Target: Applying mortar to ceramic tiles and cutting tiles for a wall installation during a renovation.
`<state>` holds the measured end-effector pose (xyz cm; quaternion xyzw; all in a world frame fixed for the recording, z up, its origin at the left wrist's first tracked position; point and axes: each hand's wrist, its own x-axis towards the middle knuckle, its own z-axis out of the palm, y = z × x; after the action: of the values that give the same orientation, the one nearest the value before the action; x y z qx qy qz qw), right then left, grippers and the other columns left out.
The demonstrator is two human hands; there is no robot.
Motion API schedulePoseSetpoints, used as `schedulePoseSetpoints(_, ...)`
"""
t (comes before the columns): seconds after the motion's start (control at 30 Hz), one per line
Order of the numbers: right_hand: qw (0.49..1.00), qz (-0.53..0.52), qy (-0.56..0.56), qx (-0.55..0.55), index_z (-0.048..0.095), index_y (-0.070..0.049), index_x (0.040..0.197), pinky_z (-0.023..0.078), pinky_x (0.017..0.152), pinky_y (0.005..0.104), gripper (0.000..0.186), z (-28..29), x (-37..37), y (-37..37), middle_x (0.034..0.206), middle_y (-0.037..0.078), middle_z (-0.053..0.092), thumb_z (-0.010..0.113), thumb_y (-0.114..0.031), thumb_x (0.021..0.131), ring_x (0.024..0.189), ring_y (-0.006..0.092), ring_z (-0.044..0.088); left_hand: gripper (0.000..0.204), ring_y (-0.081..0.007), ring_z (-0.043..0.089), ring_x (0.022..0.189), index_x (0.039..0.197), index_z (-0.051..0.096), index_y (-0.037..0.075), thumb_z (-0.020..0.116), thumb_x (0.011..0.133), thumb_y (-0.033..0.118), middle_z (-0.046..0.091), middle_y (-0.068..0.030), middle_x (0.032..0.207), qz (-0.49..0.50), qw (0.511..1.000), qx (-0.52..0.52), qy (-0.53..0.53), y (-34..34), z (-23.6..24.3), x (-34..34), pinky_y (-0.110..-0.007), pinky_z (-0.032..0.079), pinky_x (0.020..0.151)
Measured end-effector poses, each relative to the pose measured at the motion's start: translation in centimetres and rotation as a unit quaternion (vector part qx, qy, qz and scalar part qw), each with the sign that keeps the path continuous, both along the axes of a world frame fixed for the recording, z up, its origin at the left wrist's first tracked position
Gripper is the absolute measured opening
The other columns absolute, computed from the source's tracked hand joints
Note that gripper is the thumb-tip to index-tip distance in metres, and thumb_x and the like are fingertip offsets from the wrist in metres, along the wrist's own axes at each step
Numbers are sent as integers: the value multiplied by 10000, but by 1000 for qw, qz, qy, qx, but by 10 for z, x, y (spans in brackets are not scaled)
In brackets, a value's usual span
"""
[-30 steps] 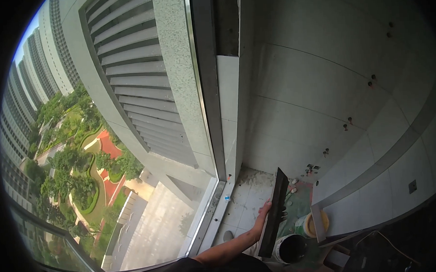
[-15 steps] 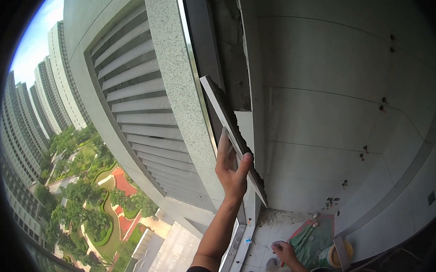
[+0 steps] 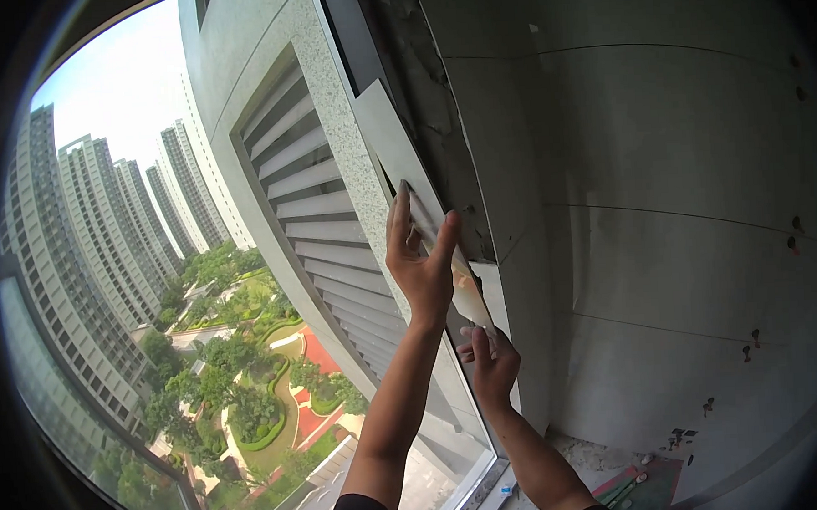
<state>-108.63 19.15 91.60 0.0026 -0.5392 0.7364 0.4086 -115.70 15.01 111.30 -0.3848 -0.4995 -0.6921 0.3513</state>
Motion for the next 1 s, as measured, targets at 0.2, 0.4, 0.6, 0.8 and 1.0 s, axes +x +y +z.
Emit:
schedulePoseSetpoints(0.2,1000,-26,-14,10,803,99,1182,652,692,314,417,22,-36,15,1025,163,866,669,-296,1179,763,186,821,794,-158,709,1197,1695,533,6,904,1002,115,712,-117,1368,79,997,-11,14,20,12,-26,-315,628,968)
schedulePoseSetpoints(0.4,999,-22,8,-35,810,116,1172,681,709,321,421,25,-71,21,983,185,857,682,-285,1174,776,206,832,806,-139,687,1178,1657,585,-5,953,973,209,702,-110,1381,111,993,1,41,31,27,-49,-297,605,965)
schedulePoseSetpoints(0.6,998,-52,8,-18,803,115,1100,682,683,328,421,41,-81,22,956,171,854,670,-277,1178,742,209,828,850,-264,697,1226,1629,641,76,952,928,442,688,-171,1433,173,984,-46,14,38,43,-55,-386,565,1039)
schedulePoseSetpoints(0.8,997,-73,14,-4,785,122,1078,696,681,341,406,59,-98,24,940,179,849,649,-246,1184,740,221,833,855,-399,664,1412,1644,627,106,917,949,511,654,-238,1546,275,954,-113,47,48,70,-59,-523,536,1178)
schedulePoseSetpoints(1.0,997,-71,17,-17,765,121,1043,692,666,327,410,71,-109,26,919,179,844,642,-244,1185,736,217,832,862,-446,563,1488,1655,626,166,875,951,598,625,-277,1560,337,931,-132,49,55,75,-80,-572,453,1239)
